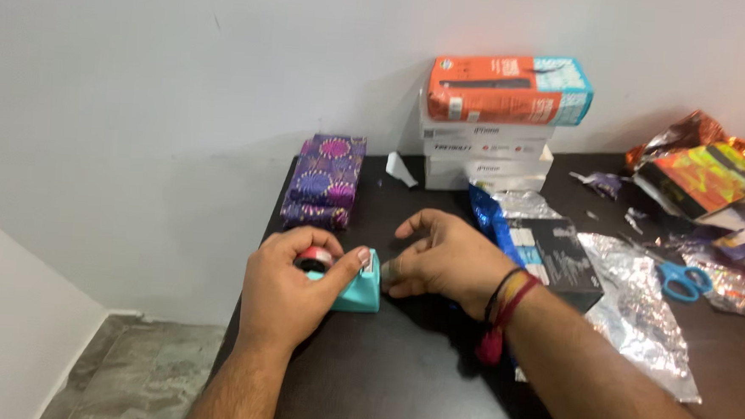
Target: The person wraps a small rectangular box with blue metallic foil paper. They fold the paper around the box, smooth the edges, and secure the seams with clear tape from a dispenser. The wrapped box remains on the table at the end.
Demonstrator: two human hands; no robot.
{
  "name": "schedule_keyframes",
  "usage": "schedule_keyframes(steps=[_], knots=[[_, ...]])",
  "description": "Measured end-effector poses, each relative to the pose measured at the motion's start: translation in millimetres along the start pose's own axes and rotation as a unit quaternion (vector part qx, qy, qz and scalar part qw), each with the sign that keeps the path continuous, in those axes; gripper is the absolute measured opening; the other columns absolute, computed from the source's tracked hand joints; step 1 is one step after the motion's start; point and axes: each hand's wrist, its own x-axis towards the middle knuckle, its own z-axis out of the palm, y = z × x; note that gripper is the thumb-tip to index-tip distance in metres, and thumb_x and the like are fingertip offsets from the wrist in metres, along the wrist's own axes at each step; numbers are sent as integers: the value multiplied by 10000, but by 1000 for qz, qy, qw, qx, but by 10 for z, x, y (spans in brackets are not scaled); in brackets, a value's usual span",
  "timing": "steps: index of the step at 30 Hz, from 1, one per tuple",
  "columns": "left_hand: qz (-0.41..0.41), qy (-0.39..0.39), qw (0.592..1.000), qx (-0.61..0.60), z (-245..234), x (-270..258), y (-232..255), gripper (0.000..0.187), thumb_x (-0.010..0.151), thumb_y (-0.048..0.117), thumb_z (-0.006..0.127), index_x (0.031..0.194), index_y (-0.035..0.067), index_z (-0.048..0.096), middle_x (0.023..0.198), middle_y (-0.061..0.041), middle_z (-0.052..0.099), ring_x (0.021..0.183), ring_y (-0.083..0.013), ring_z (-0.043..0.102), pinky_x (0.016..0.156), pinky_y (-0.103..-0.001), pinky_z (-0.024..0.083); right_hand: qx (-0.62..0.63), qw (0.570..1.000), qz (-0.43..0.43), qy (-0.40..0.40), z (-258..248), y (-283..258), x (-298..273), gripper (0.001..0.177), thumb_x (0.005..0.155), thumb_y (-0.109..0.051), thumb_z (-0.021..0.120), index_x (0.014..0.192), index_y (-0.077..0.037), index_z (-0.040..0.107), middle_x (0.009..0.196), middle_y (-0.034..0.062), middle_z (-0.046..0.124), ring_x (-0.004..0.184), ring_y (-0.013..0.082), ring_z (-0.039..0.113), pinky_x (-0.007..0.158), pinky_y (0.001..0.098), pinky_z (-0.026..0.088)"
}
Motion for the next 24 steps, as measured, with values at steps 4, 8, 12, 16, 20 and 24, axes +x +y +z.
schedule_keyframes(steps=[4,8,12,16,20,24], knots=[[12,11,1000,-7,29,-25,-53,316,719,414,863,742,117,759,694,-34,689,747,-178,650,647,-349,532,-69,994,-71,37,-109,-78,-104,482,795,-18,709,1237,31,524,847,179,763,738,225,765,656,303,607],[82,32,996,1,25,1,-78,237,803,336,818,772,107,764,718,-39,720,787,-210,652,701,-373,510,-139,971,-174,81,-562,-223,-221,421,874,-57,654,1280,-21,551,898,127,802,810,176,747,726,276,594],[169,77,983,13,4,-3,10,150,845,251,771,857,102,754,820,-27,746,816,-230,655,750,-385,504,-261,916,-257,164,-1216,-125,-290,360,961,-79,602,1312,-48,527,959,69,803,937,132,756,821,253,570],[234,163,956,73,24,-44,277,115,822,167,749,908,90,747,925,-51,741,886,-275,644,808,-423,493,-126,937,-295,142,-1614,284,-278,411,938,-53,614,1339,-40,525,1037,86,769,981,126,714,818,266,560],[250,138,957,58,292,39,633,96,805,140,759,881,81,759,905,-69,738,885,-297,671,809,-428,506,-27,942,-296,158,-1804,531,-227,412,951,-59,631,1351,-30,540,1007,111,764,948,130,704,835,279,566],[91,-19,995,-28,814,142,932,139,804,156,741,913,84,790,853,-78,750,766,-230,727,711,-350,562,-57,946,-285,140,-1817,554,-197,451,922,-45,668,1355,-39,541,978,99,761,925,129,712,794,276,564]])
